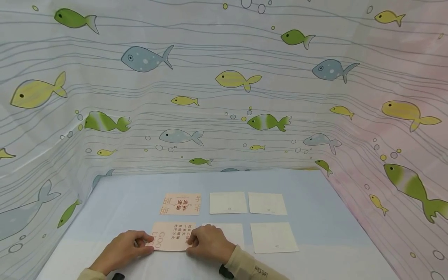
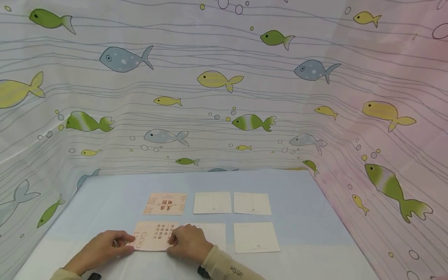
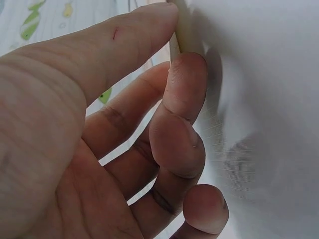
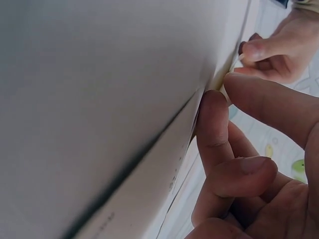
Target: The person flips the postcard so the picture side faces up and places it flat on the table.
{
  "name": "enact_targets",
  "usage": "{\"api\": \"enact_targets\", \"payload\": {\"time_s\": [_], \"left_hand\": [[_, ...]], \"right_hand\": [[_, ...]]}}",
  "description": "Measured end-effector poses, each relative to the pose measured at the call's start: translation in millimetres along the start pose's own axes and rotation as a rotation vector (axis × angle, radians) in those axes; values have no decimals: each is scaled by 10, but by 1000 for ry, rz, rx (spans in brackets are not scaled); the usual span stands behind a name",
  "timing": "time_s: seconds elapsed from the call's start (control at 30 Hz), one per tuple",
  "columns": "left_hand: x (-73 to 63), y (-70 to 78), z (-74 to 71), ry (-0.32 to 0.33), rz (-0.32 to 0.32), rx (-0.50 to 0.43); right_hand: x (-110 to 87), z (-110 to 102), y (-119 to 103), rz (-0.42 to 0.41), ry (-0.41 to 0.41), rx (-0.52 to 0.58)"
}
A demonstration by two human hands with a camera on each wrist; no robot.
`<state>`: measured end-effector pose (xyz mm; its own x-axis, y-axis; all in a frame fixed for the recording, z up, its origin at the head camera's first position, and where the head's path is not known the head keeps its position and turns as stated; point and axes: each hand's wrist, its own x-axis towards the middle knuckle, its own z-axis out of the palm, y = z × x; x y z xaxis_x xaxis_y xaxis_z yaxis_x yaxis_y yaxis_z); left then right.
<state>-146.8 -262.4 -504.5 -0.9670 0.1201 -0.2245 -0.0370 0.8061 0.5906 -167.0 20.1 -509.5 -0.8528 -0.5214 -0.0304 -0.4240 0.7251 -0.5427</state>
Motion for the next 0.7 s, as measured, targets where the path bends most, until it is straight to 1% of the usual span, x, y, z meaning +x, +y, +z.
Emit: {"api": "enact_targets", "payload": {"time_s": [0.13, 0.23, 0.4, 0.7], "left_hand": [[9, 6, 7, 5, -8, 10], [18, 20, 6, 14, 9, 19], [33, 48, 9, 26, 18, 35], [45, 73, 10, 18, 10, 54]], "right_hand": [[8, -16, 12, 3, -3, 26], [25, -13, 37, 11, -4, 48], [43, -9, 77, 25, -3, 66], [50, 2, 84, 37, -11, 75]]}}
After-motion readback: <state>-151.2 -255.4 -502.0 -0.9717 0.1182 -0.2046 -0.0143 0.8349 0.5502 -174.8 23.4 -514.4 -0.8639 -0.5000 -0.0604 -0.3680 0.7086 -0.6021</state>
